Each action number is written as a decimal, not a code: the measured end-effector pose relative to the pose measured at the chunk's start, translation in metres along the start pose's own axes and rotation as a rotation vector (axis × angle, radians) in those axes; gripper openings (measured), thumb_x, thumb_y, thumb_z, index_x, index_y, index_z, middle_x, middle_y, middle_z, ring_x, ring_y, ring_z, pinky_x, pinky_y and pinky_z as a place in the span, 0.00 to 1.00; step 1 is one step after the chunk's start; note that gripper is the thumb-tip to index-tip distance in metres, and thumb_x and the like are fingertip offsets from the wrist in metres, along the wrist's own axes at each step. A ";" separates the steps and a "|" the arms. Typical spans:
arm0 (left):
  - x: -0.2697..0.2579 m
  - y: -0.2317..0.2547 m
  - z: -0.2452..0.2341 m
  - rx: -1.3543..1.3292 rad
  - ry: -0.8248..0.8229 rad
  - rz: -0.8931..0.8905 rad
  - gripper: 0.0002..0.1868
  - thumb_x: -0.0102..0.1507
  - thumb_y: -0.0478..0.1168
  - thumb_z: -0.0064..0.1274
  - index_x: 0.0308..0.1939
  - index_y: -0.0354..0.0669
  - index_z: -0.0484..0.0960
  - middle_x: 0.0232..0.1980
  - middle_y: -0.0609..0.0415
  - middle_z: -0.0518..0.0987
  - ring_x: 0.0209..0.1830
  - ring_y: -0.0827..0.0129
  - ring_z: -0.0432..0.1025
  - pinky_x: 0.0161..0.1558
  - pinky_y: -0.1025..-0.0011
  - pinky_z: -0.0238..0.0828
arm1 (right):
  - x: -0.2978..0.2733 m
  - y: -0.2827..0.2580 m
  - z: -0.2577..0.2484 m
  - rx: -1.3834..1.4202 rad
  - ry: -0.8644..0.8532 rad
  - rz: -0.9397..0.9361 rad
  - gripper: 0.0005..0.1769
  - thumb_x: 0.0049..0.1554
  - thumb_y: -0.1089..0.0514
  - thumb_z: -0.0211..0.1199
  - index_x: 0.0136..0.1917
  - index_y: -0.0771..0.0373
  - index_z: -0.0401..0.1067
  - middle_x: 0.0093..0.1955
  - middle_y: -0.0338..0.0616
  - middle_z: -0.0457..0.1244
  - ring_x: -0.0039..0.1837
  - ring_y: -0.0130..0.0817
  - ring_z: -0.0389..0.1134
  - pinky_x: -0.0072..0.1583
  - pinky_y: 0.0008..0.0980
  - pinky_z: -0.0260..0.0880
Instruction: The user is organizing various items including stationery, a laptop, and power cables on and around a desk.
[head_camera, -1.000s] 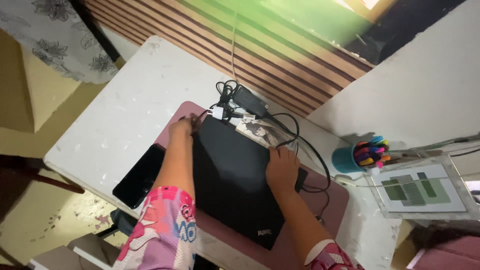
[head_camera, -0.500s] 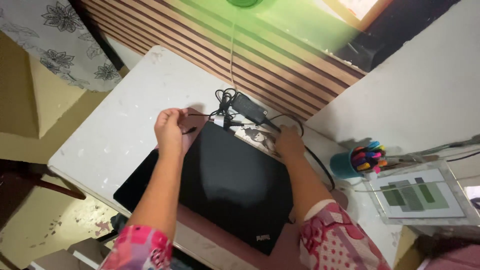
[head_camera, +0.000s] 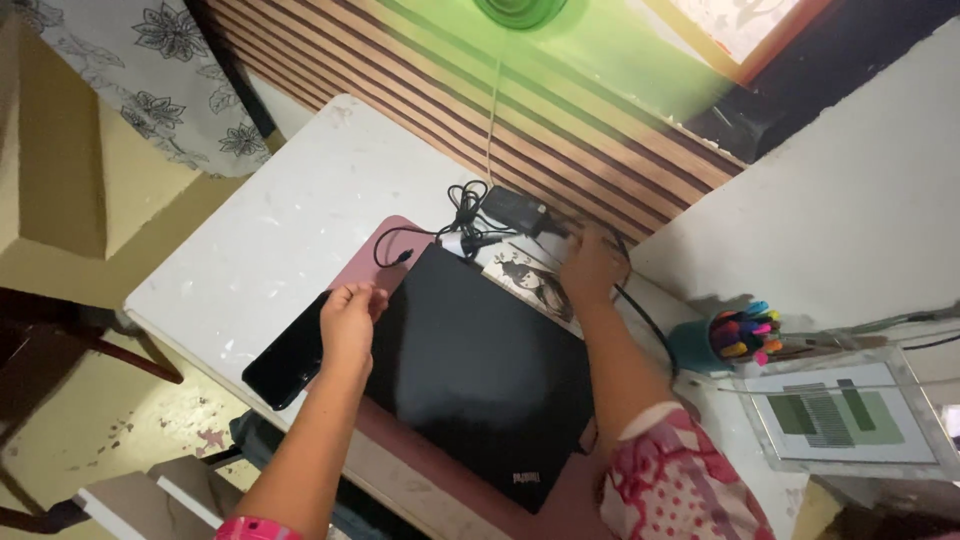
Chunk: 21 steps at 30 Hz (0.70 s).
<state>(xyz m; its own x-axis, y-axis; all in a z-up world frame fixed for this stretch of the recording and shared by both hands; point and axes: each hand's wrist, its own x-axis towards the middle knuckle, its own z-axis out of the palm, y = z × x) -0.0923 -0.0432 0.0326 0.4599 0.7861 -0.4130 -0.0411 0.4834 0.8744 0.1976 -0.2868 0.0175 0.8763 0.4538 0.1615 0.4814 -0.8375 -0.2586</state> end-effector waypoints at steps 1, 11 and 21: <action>-0.003 -0.003 0.000 -0.001 0.002 0.000 0.07 0.69 0.37 0.47 0.38 0.39 0.78 0.35 0.54 0.81 0.35 0.71 0.76 0.42 0.75 0.76 | -0.006 -0.012 -0.013 0.000 -0.001 -0.002 0.13 0.65 0.54 0.54 0.54 0.67 0.70 0.54 0.56 0.65 0.55 0.53 0.67 0.56 0.53 0.66; -0.033 -0.022 0.020 -0.050 -0.064 -0.016 0.06 0.68 0.35 0.49 0.44 0.37 0.80 0.37 0.50 0.82 0.33 0.69 0.76 0.40 0.73 0.75 | -0.088 -0.099 -0.121 0.655 0.215 -0.080 0.11 0.66 0.55 0.57 0.50 0.67 0.66 0.40 0.50 0.66 0.42 0.44 0.68 0.46 0.41 0.67; -0.101 0.007 0.064 0.272 -0.369 -0.009 0.52 0.57 0.26 0.52 0.80 0.63 0.47 0.70 0.49 0.66 0.41 0.74 0.75 0.33 0.74 0.70 | -0.188 -0.133 -0.214 0.622 0.318 -0.462 0.07 0.66 0.58 0.57 0.48 0.63 0.66 0.48 0.48 0.67 0.50 0.44 0.68 0.55 0.41 0.66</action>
<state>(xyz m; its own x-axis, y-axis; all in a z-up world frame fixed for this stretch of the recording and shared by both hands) -0.0823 -0.1435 0.0965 0.7462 0.5690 -0.3457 0.1761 0.3320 0.9267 -0.0347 -0.3261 0.2255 0.5869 0.5245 0.6168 0.7944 -0.2254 -0.5641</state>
